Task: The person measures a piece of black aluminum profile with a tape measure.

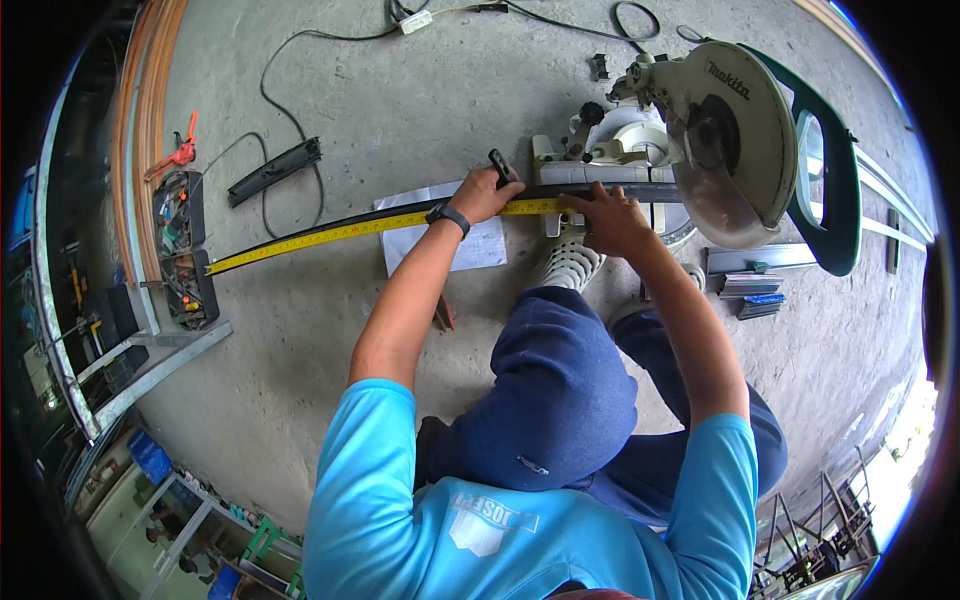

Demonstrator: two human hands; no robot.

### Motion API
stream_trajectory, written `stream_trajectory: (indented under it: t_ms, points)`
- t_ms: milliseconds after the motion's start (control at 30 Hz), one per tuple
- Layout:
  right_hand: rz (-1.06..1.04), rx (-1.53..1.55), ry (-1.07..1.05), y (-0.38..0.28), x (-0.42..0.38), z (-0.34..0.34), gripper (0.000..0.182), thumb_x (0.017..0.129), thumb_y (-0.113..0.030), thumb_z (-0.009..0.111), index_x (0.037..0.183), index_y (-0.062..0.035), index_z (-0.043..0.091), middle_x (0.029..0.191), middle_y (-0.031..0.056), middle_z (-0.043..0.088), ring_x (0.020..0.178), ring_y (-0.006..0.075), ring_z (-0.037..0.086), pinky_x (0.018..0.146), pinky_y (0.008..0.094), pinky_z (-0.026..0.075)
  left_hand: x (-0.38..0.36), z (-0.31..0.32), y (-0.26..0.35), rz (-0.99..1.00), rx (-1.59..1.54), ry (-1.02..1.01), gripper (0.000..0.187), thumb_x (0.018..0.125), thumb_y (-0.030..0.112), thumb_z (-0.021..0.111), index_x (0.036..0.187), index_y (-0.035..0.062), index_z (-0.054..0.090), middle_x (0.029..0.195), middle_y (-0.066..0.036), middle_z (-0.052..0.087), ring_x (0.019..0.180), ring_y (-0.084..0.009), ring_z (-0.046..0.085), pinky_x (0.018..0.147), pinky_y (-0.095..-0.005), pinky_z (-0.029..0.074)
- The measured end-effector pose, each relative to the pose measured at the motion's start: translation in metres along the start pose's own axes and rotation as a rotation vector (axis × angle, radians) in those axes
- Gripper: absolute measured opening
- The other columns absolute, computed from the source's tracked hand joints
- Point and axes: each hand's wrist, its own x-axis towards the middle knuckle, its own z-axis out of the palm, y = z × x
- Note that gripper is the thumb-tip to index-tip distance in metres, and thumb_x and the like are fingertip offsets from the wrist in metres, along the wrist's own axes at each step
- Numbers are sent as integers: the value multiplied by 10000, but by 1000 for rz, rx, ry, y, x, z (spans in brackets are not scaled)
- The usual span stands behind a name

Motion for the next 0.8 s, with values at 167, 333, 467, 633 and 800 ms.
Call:
stream_trajectory:
  t_ms: [167, 333, 467, 633, 800]
  points:
    - [21, -16, 22, 5, 1, 10, 840, 795, -253, 769, 1552, -417, 445, 1468, 179, 474, 1324, 475, 514, 1043, 596, 497, 0, -2, 3, -43, -18, -24, 240, 930, 260, 757, 1013, 36, 737, 929, -161, 755, 877, -267, 743, 798, -367, 554]
    - [36, -2, -2, 4, 2, 8, 834, 793, -245, 758, 1550, -416, 450, 1496, 176, 459, 1328, 475, 514, 1050, 590, 494, 3, -3, 4, -92, -2, -57, 242, 934, 266, 754, 1020, 40, 738, 915, -155, 756, 866, -256, 741, 796, -367, 553]
    - [46, 4, -29, 1, 3, 1, 827, 790, -246, 755, 1545, -411, 460, 1498, 176, 458, 1322, 471, 521, 1044, 591, 497, 4, 1, -5, -34, 27, -38, 247, 933, 271, 755, 1028, 43, 742, 900, -153, 757, 860, -255, 742, 795, -365, 553]
    - [53, 11, -23, 1, 2, 2, 821, 785, -249, 755, 1539, -408, 473, 1499, 175, 458, 1323, 465, 522, 1043, 588, 497, 6, 3, -8, -49, 69, -46, 253, 930, 288, 755, 1032, 56, 747, 933, -165, 763, 906, -290, 750, 811, -375, 556]
    - [55, 33, -30, 0, 1, -1, 816, 780, -247, 758, 1532, -407, 485, 1491, 173, 463, 1319, 464, 523, 1038, 586, 498, 6, 0, -3, -53, 94, -56, 268, 928, 314, 750, 1034, 67, 754, 954, -176, 763, 939, -330, 745, 829, -393, 557]
